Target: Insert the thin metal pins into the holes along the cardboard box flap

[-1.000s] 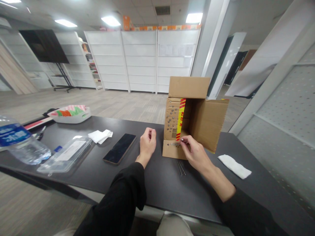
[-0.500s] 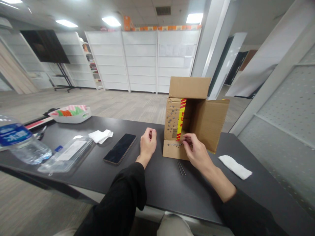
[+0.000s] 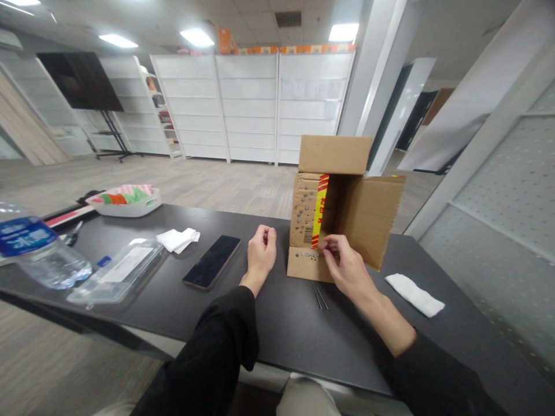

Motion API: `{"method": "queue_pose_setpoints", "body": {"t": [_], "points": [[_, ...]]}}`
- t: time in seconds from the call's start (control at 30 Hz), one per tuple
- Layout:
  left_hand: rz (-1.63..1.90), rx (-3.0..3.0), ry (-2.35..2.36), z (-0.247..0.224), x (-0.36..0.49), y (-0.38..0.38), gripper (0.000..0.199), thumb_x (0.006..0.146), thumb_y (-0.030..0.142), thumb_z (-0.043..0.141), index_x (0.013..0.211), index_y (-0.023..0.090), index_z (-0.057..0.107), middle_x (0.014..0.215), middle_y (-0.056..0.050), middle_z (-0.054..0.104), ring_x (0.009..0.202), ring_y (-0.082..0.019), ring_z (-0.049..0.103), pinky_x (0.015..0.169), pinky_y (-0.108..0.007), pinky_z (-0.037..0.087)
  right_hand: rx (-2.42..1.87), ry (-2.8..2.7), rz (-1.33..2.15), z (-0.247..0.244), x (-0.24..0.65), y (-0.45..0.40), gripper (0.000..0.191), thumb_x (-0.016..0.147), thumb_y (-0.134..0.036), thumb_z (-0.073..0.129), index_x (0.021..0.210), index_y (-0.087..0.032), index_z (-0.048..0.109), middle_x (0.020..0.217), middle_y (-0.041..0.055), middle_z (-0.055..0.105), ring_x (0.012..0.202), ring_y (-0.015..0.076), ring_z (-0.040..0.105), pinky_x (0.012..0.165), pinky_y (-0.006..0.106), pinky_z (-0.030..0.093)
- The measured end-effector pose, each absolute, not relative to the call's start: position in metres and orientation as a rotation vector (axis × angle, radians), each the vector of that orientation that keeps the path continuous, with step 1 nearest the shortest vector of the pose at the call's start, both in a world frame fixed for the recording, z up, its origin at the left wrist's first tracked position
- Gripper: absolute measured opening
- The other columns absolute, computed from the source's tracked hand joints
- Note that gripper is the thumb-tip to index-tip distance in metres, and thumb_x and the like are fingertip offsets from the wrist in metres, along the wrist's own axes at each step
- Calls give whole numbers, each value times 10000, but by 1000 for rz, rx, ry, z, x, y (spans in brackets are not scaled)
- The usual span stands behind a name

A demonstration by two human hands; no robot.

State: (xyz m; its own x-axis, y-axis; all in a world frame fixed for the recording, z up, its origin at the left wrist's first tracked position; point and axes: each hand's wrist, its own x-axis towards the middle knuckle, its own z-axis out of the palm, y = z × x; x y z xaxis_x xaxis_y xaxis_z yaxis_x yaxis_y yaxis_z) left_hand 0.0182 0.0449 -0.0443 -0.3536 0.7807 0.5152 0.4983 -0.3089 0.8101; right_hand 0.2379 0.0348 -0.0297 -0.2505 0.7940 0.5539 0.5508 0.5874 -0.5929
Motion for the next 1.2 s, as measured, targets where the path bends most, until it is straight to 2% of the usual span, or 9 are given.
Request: {"method": "queue_pose_setpoints", "body": {"t": [0.3, 0.5, 0.97, 1.2], "points": [[1716, 1628, 1695, -45, 18, 46, 289, 938, 422, 431, 764, 202, 501, 652, 26, 547, 593, -111, 494, 603, -230, 352, -1095, -1903, 326, -29, 237, 36, 96, 916, -279, 449, 996, -226, 453, 926, 107, 688, 833, 237, 692, 720, 377, 542], [1717, 1624, 1687, -44, 18, 44, 289, 938, 420, 431, 761, 202, 499, 648, 25, 548, 589, -111, 493, 603, -232, 357, -1117, -1922, 307, -32, 238, 38, 90, 918, -259, 454, 1001, -226, 467, 924, 94, 680, 815, 230, 679, 742, 383, 532], [1714, 1618, 1698, -45, 18, 45, 291, 939, 423, 429, 764, 202, 505, 651, 25, 550, 598, -114, 505, 604, -230, 360, -986, -1994, 185, -21, 237, 29, 91, 905, -221, 503, 967, -208, 568, 912, 75, 654, 835, 210, 640, 784, 357, 523], [1717, 1620, 1691, -44, 18, 45, 290, 937, 426, 424, 767, 204, 500, 654, 24, 553, 601, -115, 509, 612, -232, 361, -885, -2076, 198, -20, 237, 29, 113, 909, -199, 489, 881, -215, 598, 893, 64, 637, 864, 207, 627, 803, 352, 514]]}}
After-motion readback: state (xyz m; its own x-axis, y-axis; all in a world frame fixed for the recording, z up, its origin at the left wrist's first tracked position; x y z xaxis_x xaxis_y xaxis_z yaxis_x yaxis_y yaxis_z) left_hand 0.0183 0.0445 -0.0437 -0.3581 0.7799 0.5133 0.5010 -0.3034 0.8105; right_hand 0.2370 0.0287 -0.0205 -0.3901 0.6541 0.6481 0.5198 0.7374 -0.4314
